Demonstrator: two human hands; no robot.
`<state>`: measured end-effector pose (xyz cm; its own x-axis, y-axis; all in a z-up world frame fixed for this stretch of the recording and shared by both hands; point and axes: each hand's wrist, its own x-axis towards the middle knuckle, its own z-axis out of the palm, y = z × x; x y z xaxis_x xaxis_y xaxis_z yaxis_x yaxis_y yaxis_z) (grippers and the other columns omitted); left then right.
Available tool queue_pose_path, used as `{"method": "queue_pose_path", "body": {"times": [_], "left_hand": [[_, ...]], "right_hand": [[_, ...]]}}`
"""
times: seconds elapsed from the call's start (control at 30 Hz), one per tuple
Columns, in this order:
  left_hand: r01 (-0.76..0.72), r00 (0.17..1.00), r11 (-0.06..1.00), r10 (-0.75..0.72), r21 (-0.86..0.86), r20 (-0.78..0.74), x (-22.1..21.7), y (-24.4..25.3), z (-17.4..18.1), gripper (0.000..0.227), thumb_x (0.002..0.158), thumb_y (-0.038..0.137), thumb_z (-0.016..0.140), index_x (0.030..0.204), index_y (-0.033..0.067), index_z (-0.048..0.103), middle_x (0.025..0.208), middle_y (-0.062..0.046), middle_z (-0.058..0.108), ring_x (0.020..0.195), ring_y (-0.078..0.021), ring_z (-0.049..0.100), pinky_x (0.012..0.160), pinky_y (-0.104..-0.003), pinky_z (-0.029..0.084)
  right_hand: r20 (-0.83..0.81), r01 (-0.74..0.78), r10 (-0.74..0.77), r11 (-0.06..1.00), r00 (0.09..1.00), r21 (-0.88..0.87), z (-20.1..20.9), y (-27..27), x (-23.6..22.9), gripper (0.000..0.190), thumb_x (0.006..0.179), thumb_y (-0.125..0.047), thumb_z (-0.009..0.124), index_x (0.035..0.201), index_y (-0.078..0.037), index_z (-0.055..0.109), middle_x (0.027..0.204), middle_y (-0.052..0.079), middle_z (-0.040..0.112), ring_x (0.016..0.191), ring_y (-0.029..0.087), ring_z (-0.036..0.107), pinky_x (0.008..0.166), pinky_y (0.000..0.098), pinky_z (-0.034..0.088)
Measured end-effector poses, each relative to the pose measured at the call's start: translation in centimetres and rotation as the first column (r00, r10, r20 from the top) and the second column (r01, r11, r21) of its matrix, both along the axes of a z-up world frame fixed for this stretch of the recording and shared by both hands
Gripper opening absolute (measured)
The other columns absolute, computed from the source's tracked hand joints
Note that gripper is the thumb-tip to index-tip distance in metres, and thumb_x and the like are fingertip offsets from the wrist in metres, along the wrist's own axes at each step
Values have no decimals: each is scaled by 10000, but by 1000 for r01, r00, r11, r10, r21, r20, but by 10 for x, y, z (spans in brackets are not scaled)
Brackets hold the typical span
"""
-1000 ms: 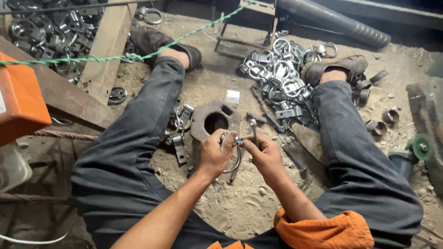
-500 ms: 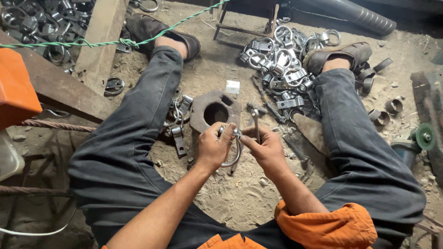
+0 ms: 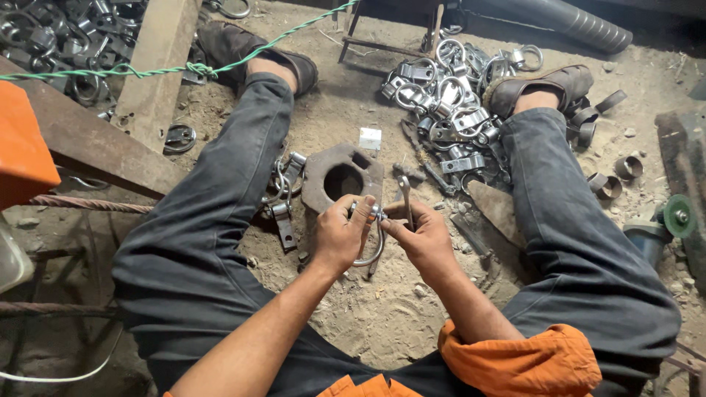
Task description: The person sits on the floor and assembles metal hardware components using a hammer and a metal rod. They repeatedly place a metal ring and plate on a block, insert the rod, and strike it to secure the parts, then set the assembled unit aside.
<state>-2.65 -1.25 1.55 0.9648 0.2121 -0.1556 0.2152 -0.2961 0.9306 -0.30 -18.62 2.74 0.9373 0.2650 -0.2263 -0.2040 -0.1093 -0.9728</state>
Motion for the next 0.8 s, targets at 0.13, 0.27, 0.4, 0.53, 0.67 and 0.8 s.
{"method": "queue_pose_path", "body": {"times": [0.13,0.27,0.4,0.53,0.67,0.8], "left_hand": [[-17,999,1000,17,-13,-28,0,-1,0,558,930,653,499,971,146,727,673,6,724,618,-133,715,545,-330,529],[0,1000,999,0,-36,-20,2,-1,-14,580,976,638,485,929,117,735,737,-18,740,674,-143,707,599,-333,533],[-19,1000,998,18,-67,-24,3,-1,-30,576,996,612,490,910,101,740,789,-29,759,722,-137,720,634,-329,547],[-74,997,995,74,-70,-6,-1,-2,-39,509,972,553,552,911,87,748,798,-54,778,738,-151,735,664,-339,552],[-147,989,988,147,-37,-10,-6,-7,-48,476,964,505,592,901,66,766,788,-90,778,730,-172,725,679,-348,538],[-181,983,983,181,-3,29,-11,-11,-53,462,961,494,598,927,69,777,797,-87,769,727,-155,718,689,-340,536]], "right_hand": [[-5,18,-18,999,1000,-39,-3,2,0,166,935,-187,731,1006,-39,751,785,-29,679,643,47,535,583,219,420],[-8,-3,4,999,1000,41,-2,-2,4,156,884,-125,774,1005,-39,729,778,-32,653,656,38,529,586,224,417],[-85,-9,5,999,996,-45,-7,-3,5,131,899,-143,745,990,-50,737,757,-29,651,630,46,502,563,243,395],[-38,-26,26,1000,999,-17,-31,2,6,150,895,-158,748,971,-28,746,790,-15,704,671,63,547,612,247,432],[19,-54,55,998,998,-26,-50,-3,6,151,862,-118,774,967,-16,737,815,-5,688,731,73,568,665,253,467],[99,-94,95,995,991,-14,-52,-6,5,157,879,-151,772,935,-7,740,814,3,705,748,69,582,682,253,471]]}}
